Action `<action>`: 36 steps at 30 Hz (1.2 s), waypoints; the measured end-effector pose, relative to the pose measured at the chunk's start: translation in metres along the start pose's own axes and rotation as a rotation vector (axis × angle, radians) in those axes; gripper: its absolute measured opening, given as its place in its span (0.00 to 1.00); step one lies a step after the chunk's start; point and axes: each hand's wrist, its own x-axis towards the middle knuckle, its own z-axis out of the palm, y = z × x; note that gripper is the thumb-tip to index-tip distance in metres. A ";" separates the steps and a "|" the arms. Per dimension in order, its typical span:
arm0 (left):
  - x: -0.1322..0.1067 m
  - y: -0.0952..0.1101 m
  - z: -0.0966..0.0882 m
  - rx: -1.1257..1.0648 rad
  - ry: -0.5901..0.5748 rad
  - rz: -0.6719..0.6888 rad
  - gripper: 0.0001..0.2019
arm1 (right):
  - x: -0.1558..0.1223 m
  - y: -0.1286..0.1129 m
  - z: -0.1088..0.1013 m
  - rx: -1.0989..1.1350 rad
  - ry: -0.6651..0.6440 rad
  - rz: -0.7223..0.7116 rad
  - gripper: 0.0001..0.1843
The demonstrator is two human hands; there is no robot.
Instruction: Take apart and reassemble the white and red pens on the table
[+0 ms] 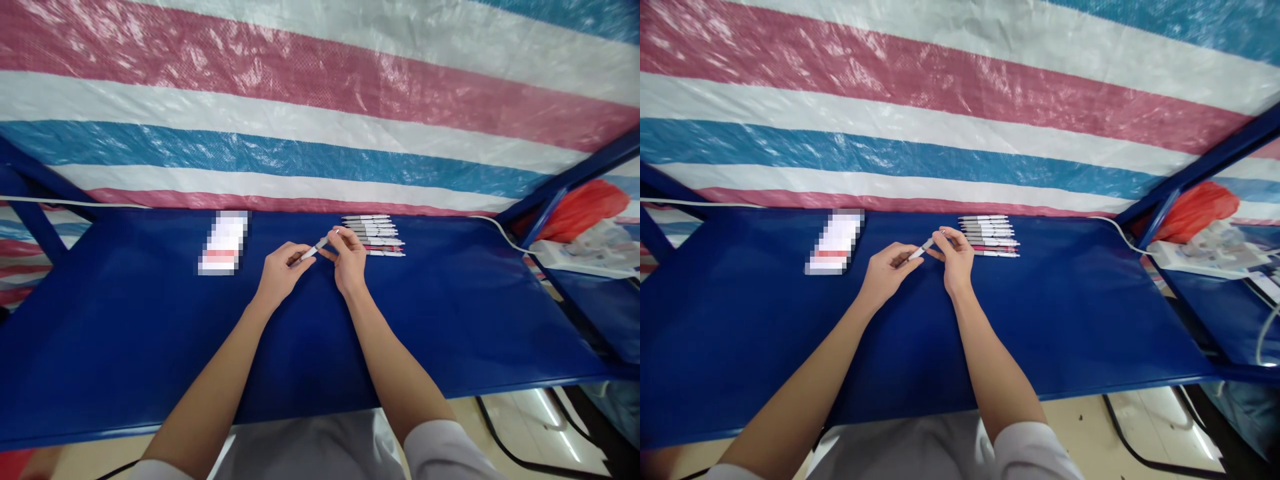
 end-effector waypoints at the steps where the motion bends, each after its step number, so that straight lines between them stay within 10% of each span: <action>1: 0.000 0.000 -0.001 0.009 -0.001 -0.005 0.08 | 0.000 0.001 0.000 0.001 0.002 -0.001 0.14; 36: 0.000 0.004 -0.004 -0.062 0.004 -0.017 0.09 | -0.002 -0.001 -0.002 0.013 -0.046 -0.012 0.14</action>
